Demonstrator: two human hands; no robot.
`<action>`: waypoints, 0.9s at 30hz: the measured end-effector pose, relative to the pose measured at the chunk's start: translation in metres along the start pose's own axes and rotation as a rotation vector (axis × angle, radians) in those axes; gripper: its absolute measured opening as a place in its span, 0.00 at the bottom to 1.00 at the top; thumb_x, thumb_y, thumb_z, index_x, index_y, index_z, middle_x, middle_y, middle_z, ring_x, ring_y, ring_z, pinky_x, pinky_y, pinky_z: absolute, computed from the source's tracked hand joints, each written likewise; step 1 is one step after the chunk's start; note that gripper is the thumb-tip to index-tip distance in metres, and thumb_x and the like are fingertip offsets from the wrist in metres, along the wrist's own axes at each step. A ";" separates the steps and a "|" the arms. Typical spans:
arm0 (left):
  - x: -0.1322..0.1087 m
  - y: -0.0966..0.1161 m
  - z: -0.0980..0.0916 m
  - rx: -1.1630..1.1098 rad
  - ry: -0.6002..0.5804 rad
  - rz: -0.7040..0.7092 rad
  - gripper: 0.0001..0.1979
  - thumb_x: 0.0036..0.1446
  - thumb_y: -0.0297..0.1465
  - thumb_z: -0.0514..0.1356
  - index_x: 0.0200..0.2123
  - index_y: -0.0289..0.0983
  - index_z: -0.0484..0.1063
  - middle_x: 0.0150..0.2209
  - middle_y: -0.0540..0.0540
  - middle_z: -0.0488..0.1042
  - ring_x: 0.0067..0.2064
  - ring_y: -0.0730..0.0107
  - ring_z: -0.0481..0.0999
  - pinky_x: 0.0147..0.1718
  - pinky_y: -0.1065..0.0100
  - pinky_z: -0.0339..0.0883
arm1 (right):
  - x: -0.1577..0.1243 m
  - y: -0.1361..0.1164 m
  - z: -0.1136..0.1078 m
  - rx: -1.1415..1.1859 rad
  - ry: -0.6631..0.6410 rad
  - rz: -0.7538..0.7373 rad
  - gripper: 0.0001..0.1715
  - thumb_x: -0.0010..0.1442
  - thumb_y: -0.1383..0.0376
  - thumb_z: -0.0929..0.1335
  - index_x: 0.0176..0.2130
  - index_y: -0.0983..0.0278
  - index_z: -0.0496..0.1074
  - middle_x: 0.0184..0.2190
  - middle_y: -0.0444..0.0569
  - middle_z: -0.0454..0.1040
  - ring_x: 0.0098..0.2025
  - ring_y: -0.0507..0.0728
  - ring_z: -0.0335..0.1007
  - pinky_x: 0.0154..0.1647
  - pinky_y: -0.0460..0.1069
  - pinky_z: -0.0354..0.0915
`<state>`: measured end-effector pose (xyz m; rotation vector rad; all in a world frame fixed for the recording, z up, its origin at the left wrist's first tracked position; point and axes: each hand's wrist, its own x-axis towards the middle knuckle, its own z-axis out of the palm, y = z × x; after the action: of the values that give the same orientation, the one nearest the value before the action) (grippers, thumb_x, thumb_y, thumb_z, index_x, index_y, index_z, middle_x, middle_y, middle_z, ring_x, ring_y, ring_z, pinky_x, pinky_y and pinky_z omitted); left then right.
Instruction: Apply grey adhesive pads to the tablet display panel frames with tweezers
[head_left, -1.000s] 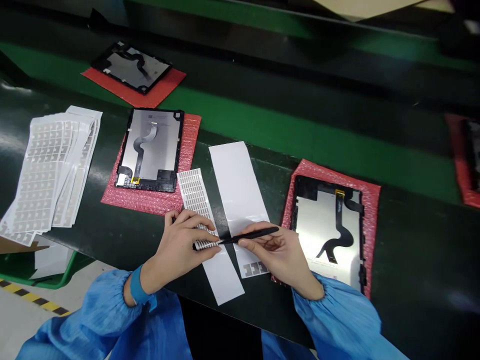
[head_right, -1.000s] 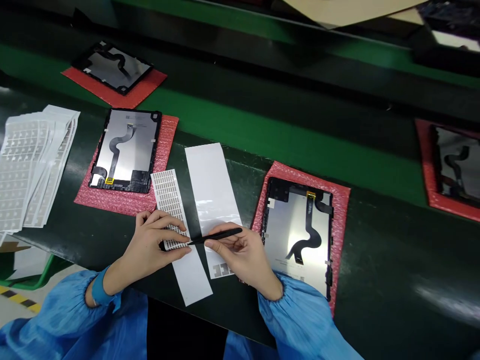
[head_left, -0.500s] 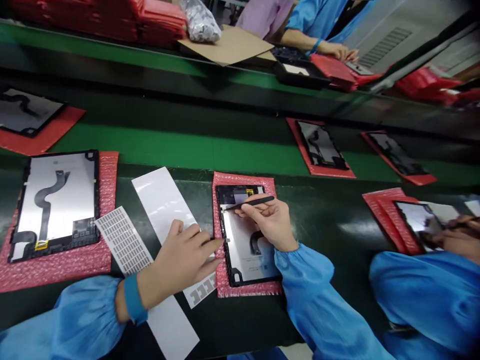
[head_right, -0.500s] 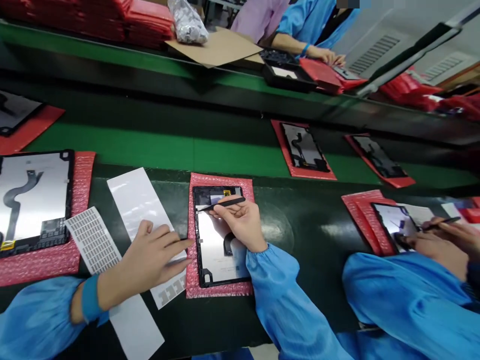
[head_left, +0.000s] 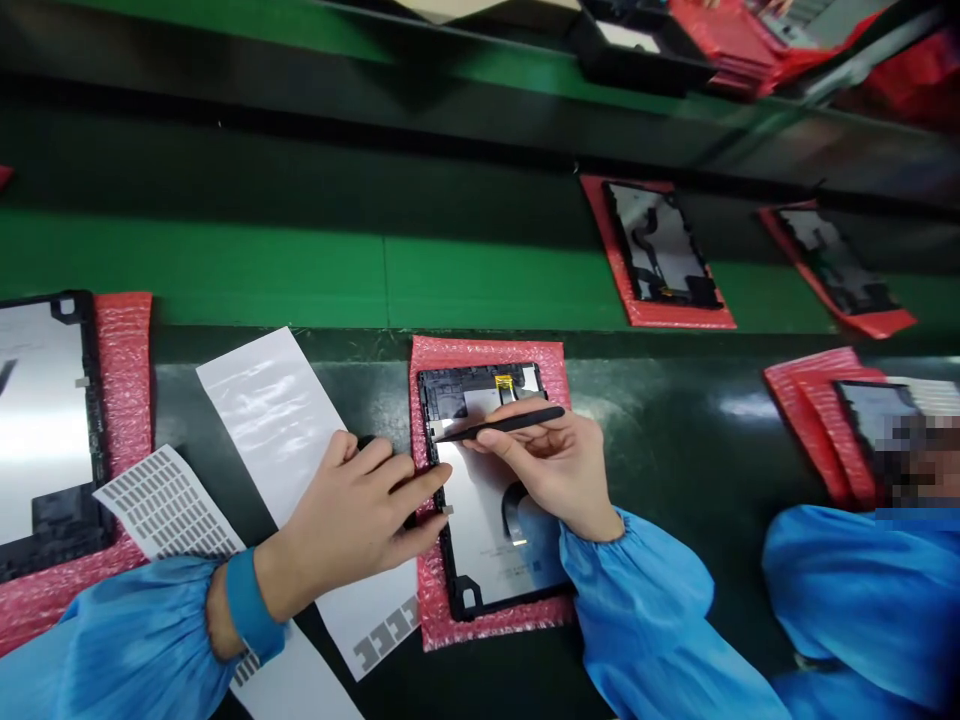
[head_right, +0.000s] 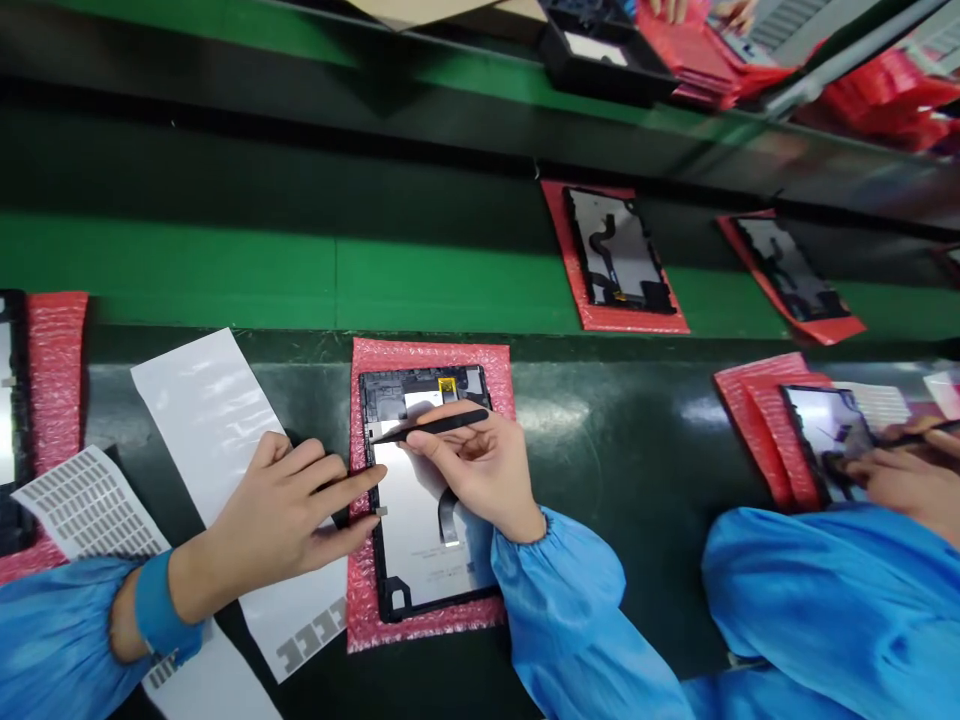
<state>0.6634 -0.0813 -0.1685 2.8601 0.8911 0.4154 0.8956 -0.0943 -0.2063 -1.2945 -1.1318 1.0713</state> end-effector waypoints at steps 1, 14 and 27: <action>0.000 0.000 0.000 -0.001 -0.002 -0.002 0.17 0.69 0.41 0.58 0.54 0.40 0.75 0.33 0.50 0.75 0.37 0.65 0.67 0.36 0.57 0.48 | 0.000 0.000 0.000 -0.006 0.000 -0.008 0.14 0.56 0.57 0.80 0.35 0.62 0.78 0.28 0.49 0.83 0.30 0.60 0.83 0.30 0.50 0.80; 0.001 0.002 -0.004 0.035 0.069 -0.046 0.26 0.65 0.46 0.59 0.56 0.33 0.75 0.30 0.49 0.74 0.35 0.64 0.67 0.35 0.56 0.49 | 0.001 -0.003 0.000 -0.032 -0.001 -0.007 0.11 0.57 0.60 0.79 0.36 0.62 0.78 0.27 0.48 0.83 0.28 0.58 0.83 0.29 0.47 0.79; 0.003 0.007 -0.001 0.073 0.068 -0.108 0.30 0.60 0.50 0.60 0.54 0.33 0.77 0.31 0.48 0.74 0.35 0.62 0.67 0.34 0.56 0.50 | 0.001 0.003 0.000 0.036 0.098 0.025 0.15 0.55 0.54 0.80 0.37 0.60 0.79 0.35 0.50 0.84 0.34 0.62 0.84 0.38 0.54 0.83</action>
<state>0.6691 -0.0851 -0.1654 2.8611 1.0893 0.4806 0.8954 -0.0936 -0.2094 -1.3210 -1.0211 1.0305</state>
